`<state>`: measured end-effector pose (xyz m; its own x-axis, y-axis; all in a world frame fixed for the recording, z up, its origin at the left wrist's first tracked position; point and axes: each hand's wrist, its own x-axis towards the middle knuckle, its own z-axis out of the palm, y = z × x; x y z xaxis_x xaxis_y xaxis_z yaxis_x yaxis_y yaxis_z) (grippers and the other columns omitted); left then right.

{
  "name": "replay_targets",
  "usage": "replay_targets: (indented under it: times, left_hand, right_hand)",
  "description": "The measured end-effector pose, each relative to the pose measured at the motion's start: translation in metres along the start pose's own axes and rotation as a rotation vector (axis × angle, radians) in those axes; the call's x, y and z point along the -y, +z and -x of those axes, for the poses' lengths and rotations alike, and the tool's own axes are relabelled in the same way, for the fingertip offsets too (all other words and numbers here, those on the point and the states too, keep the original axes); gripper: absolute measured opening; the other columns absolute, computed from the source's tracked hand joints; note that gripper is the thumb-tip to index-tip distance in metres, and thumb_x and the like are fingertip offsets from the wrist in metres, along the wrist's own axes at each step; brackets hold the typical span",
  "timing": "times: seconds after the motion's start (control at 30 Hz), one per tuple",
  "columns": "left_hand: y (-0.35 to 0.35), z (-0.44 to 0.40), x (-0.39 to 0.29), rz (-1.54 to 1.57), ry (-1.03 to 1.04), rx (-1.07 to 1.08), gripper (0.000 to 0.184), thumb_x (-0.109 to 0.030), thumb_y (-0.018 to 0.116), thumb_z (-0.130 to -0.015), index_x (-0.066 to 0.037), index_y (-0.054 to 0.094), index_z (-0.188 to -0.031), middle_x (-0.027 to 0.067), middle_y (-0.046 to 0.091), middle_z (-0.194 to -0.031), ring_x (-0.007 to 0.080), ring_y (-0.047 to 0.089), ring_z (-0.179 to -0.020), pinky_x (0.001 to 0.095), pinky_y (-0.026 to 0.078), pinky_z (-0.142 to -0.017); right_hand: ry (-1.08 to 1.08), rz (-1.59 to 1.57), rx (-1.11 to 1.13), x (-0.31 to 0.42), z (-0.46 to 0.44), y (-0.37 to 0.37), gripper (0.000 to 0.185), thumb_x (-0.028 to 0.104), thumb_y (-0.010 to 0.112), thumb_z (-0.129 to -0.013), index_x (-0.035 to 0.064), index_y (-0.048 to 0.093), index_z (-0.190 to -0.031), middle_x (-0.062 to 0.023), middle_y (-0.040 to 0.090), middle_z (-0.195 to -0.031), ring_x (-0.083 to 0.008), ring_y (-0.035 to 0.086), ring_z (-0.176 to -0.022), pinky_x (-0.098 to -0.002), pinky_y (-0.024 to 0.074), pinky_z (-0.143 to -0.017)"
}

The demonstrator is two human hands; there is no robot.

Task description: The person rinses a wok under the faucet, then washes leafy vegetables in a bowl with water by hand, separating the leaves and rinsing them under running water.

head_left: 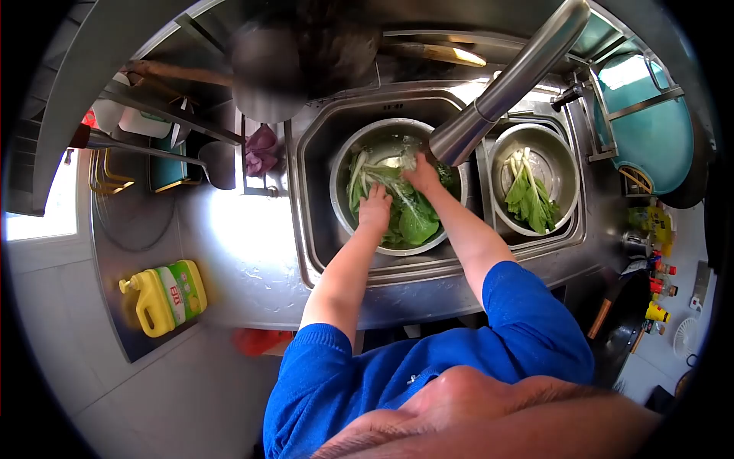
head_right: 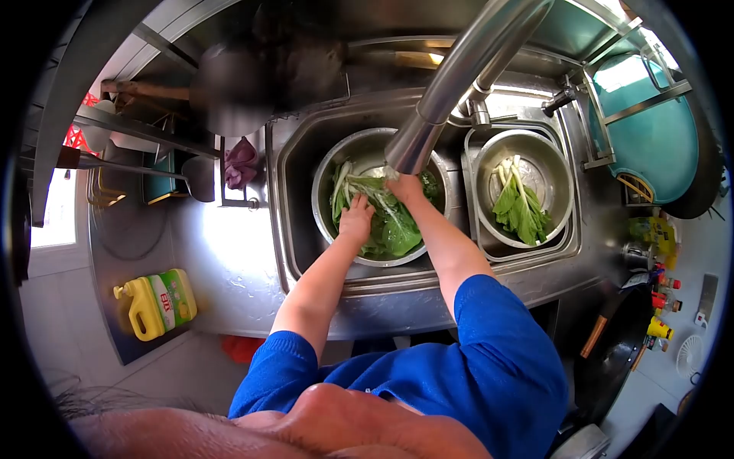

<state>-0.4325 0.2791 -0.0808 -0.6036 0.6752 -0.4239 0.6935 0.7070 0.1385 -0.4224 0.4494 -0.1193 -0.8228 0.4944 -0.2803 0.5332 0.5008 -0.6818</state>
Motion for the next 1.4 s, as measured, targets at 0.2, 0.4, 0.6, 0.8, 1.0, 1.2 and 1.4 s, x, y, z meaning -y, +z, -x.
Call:
replay_targets:
  times: [0.2,0.4,0.6,0.8,1.0,1.2,1.4]
  left_hand:
    - [-0.002,0.011,0.027,0.049,-0.026,0.082,0.031,-0.009,0.053,-0.076,-0.014,0.057,-0.106,0.0081,0.028,-0.134,0.0268,0.022,-0.128,0.0364,0.038,-0.093]
    - [0.013,0.009,0.036,0.104,-0.055,0.073,0.028,-0.007,0.05,-0.077,-0.012,0.056,-0.104,0.0125,0.03,-0.132,0.0262,0.026,-0.127,0.0335,0.041,-0.091]
    - [-0.009,0.009,0.021,0.155,-0.079,0.073,0.044,-0.008,0.053,-0.075,-0.02,0.047,-0.117,0.0132,0.037,-0.124,0.0306,0.034,-0.12,0.0407,0.042,-0.087]
    - [-0.006,-0.004,0.007,0.046,-0.09,0.184,0.047,-0.013,0.055,-0.073,-0.022,0.047,-0.118,0.0124,0.042,-0.119,0.0314,0.037,-0.114,0.0458,0.039,-0.087]
    - [0.009,-0.006,0.035,0.152,-0.104,0.11,0.036,-0.009,0.054,-0.072,-0.013,0.054,-0.108,0.0089,0.05,-0.114,0.0266,0.04,-0.112,0.0362,0.043,-0.086]
    - [0.028,-0.008,0.033,0.121,-0.057,0.061,0.035,-0.008,0.054,-0.072,-0.013,0.054,-0.107,0.0099,0.048,-0.116,0.0276,0.04,-0.112,0.0367,0.042,-0.087]
    - [0.03,-0.009,0.039,0.104,-0.02,0.097,0.031,-0.008,0.051,-0.075,-0.012,0.054,-0.106,0.0111,0.047,-0.115,0.0279,0.039,-0.112,0.0352,0.041,-0.089]
  right_hand:
    - [-0.007,0.022,0.287,-0.015,-0.007,-0.002,0.06,0.022,0.066,-0.066,0.0055,0.041,-0.118,-0.0208,0.054,-0.109,-0.0345,0.052,-0.102,-0.036,0.0417,-0.085]
    - [-0.239,-0.211,0.374,-0.035,-0.005,0.014,0.048,0.017,0.067,-0.072,0.0041,0.044,-0.112,-0.0077,0.058,-0.094,-0.0182,0.055,-0.083,-0.0318,0.0449,-0.074]
    - [0.081,-0.529,0.358,-0.009,-0.005,-0.046,0.041,0.019,0.067,-0.074,0.0047,0.045,-0.106,-0.006,0.058,-0.09,-0.0117,0.055,-0.076,-0.0271,0.0444,-0.068]
    - [-0.378,-0.035,0.283,0.0,0.031,-0.038,0.063,0.025,0.074,-0.064,0.0035,0.041,-0.113,-0.0113,0.059,-0.095,-0.0204,0.057,-0.088,-0.0309,0.0439,-0.078]
    - [-0.191,0.162,0.519,-0.011,0.0,-0.034,0.061,0.024,0.07,-0.062,0.0092,0.043,-0.115,-0.0173,0.058,-0.101,-0.0284,0.058,-0.092,-0.0366,0.0451,-0.082]
    - [-0.204,0.291,0.549,0.013,0.028,0.007,0.088,0.03,0.073,-0.059,0.0056,0.029,-0.131,-0.0203,0.04,-0.128,-0.0297,0.041,-0.117,-0.0338,0.0322,-0.098]
    - [-0.253,0.137,0.293,-0.007,-0.015,-0.01,0.073,0.022,0.069,-0.064,0.0051,0.033,-0.126,-0.0216,0.051,-0.113,-0.0349,0.049,-0.105,-0.0367,0.0401,-0.088]
